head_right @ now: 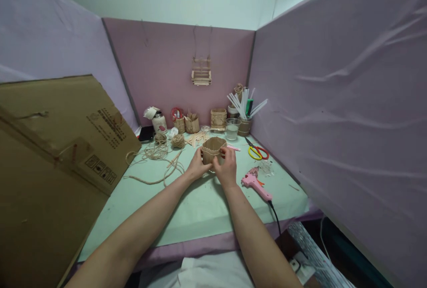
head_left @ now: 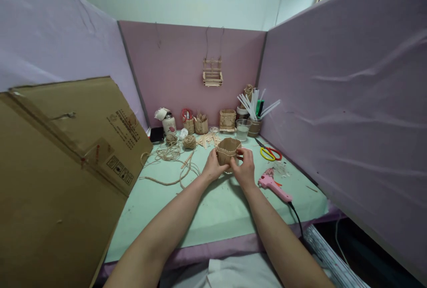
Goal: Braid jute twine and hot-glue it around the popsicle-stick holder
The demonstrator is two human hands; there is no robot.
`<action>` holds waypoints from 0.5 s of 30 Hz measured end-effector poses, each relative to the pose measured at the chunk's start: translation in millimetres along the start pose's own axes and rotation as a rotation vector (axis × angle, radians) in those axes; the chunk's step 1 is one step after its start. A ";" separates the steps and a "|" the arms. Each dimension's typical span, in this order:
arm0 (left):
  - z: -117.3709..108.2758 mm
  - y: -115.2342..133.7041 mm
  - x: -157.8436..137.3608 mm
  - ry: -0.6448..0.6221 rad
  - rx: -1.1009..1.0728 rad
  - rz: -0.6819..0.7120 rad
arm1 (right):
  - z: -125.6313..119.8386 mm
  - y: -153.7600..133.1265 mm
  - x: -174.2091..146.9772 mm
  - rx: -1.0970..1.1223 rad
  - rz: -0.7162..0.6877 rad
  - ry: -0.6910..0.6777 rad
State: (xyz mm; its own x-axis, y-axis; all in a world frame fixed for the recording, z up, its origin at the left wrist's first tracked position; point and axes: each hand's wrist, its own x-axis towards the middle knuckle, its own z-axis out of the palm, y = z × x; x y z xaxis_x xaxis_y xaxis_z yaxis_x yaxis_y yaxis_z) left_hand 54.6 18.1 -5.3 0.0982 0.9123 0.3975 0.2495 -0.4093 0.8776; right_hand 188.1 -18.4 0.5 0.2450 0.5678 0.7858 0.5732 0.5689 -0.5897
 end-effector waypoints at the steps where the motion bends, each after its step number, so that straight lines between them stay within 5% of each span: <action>1: 0.1 3.1 -0.9 0.012 0.022 0.009 | -0.3 -0.3 0.5 0.015 0.002 0.005; 9: -0.4 29.1 -19.2 0.108 0.270 0.020 | -8.3 -5.2 7.2 0.168 0.075 0.068; 15: -15.7 27.5 -21.7 0.067 0.158 0.077 | -8.9 -5.1 4.8 0.213 0.146 0.074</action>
State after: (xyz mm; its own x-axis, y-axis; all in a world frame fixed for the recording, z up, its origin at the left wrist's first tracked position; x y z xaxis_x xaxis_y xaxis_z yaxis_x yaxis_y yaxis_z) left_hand 44.2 -13.2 14.5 0.0597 0.8733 0.4836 0.3928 -0.4659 0.7929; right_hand 193.3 -23.9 9.0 0.3743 0.6124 0.6963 0.3521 0.6008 -0.7177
